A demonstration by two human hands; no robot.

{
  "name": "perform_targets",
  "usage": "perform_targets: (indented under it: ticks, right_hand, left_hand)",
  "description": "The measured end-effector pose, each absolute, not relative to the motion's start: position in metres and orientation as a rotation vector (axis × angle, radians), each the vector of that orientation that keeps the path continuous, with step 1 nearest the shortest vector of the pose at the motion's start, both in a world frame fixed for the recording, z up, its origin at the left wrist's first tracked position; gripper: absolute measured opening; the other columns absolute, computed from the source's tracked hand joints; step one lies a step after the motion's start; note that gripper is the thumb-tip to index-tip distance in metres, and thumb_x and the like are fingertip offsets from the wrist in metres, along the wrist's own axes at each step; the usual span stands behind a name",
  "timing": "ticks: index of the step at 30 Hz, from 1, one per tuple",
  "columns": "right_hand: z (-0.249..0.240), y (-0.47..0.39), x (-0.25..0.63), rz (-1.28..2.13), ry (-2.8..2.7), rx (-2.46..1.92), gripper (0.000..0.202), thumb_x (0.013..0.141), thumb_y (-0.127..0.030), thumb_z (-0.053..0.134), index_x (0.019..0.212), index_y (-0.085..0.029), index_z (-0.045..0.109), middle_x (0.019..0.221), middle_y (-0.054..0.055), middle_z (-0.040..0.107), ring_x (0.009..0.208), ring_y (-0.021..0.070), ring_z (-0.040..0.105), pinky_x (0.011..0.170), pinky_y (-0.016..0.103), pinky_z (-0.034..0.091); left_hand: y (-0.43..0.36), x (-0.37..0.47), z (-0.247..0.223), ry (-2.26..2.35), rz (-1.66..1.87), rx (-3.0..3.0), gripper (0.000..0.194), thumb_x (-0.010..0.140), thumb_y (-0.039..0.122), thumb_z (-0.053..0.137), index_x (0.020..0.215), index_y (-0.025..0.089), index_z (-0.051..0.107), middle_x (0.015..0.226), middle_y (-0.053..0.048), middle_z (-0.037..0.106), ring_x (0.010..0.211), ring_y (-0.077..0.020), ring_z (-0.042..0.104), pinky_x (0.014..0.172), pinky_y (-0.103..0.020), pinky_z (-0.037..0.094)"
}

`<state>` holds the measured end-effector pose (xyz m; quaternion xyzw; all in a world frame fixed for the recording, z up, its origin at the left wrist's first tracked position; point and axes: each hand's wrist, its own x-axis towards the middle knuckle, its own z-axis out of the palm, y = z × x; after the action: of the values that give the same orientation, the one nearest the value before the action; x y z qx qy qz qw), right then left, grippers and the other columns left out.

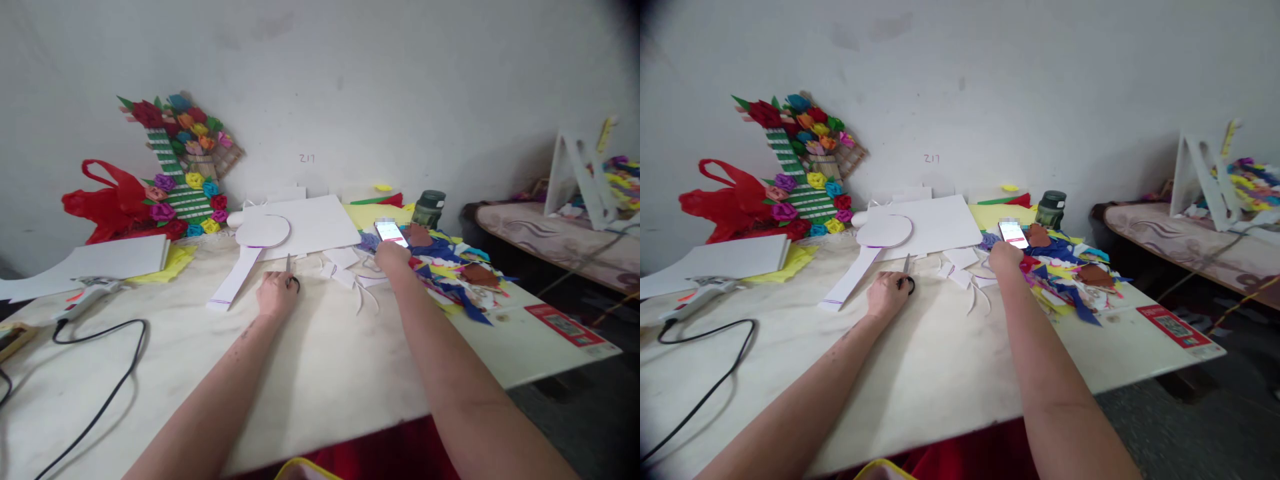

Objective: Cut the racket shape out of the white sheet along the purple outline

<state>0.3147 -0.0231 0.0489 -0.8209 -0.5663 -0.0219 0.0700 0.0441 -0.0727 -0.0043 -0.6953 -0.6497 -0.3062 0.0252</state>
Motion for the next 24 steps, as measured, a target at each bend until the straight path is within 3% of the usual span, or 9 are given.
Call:
perform_targets:
  ticks: [8, 11, 14, 16, 20, 24]
  right_hand:
    - [0.045, -0.025, 0.307, -0.141, -1.666, -2.412, 0.028, 0.079, -0.019, 0.049, 0.101, -0.011, 0.063, 0.101, 0.019, 0.063, 0.093, 0.0237, 0.061, 0.075, 0.032, 0.046]
    - [0.047, -0.022, 0.296, -0.072, -1.709, -2.247, 0.021, 0.077, -0.019, 0.052, 0.091, -0.013, 0.066, 0.097, 0.016, 0.065, 0.094, 0.0242, 0.06, 0.077, 0.033, 0.046]
    - [0.046, -0.021, 0.278, 0.456, -1.631, -1.92, 0.009, 0.072, -0.019, 0.06, 0.077, -0.013, 0.065, 0.089, 0.013, 0.066, 0.086, 0.0219, 0.062, 0.071, 0.03, 0.048]
    - [0.044, -0.023, 0.26, 0.831, -1.517, -1.711, 0.01, 0.071, -0.019, 0.062, 0.078, -0.011, 0.062, 0.078, 0.01, 0.067, 0.07, 0.0175, 0.063, 0.06, 0.027, 0.05]
    - [0.035, -0.03, 0.218, 1.368, -1.31, -1.264, 0.01, 0.071, -0.017, 0.063, 0.073, -0.01, 0.057, 0.064, 0.005, 0.063, 0.053, 0.0114, 0.058, 0.049, 0.022, 0.048]
    - [0.028, -0.035, 0.182, 1.386, -1.113, -1.078, 0.009, 0.073, -0.016, 0.059, 0.067, -0.011, 0.054, 0.055, 0.001, 0.058, 0.047, 0.0088, 0.054, 0.048, 0.021, 0.048]
  left_hand:
    - [-0.074, 0.045, -0.003, -1.986, -1.003, -2.147, 0.026, 0.075, 0.025, 0.047, 0.089, 0.021, 0.068, 0.093, -0.004, 0.067, 0.1, -0.0218, 0.051, 0.072, -0.03, 0.043]
    - [-0.072, 0.045, -0.005, -1.971, -1.057, -2.12, 0.026, 0.075, 0.026, 0.048, 0.09, 0.021, 0.068, 0.093, -0.005, 0.067, 0.105, -0.0212, 0.049, 0.074, -0.03, 0.044]
    - [-0.071, 0.045, -0.003, -1.977, -1.11, -2.07, 0.025, 0.075, 0.027, 0.05, 0.09, 0.021, 0.068, 0.097, -0.006, 0.066, 0.109, -0.021, 0.048, 0.075, -0.03, 0.044]
    - [-0.072, 0.046, 0.0, -1.985, -1.175, -2.033, 0.024, 0.076, 0.031, 0.05, 0.089, 0.021, 0.068, 0.097, -0.007, 0.066, 0.107, -0.0212, 0.05, 0.076, -0.03, 0.044]
    - [-0.075, 0.053, 0.003, -2.052, -1.388, -2.215, 0.033, 0.074, 0.043, 0.054, 0.094, 0.02, 0.066, 0.084, -0.006, 0.068, 0.079, -0.0183, 0.061, 0.072, -0.029, 0.046]
    - [-0.076, 0.058, 0.001, -2.139, -1.736, -2.557, 0.036, 0.076, 0.039, 0.053, 0.102, 0.016, 0.06, 0.066, -0.002, 0.066, 0.047, -0.0103, 0.055, 0.052, -0.023, 0.045]
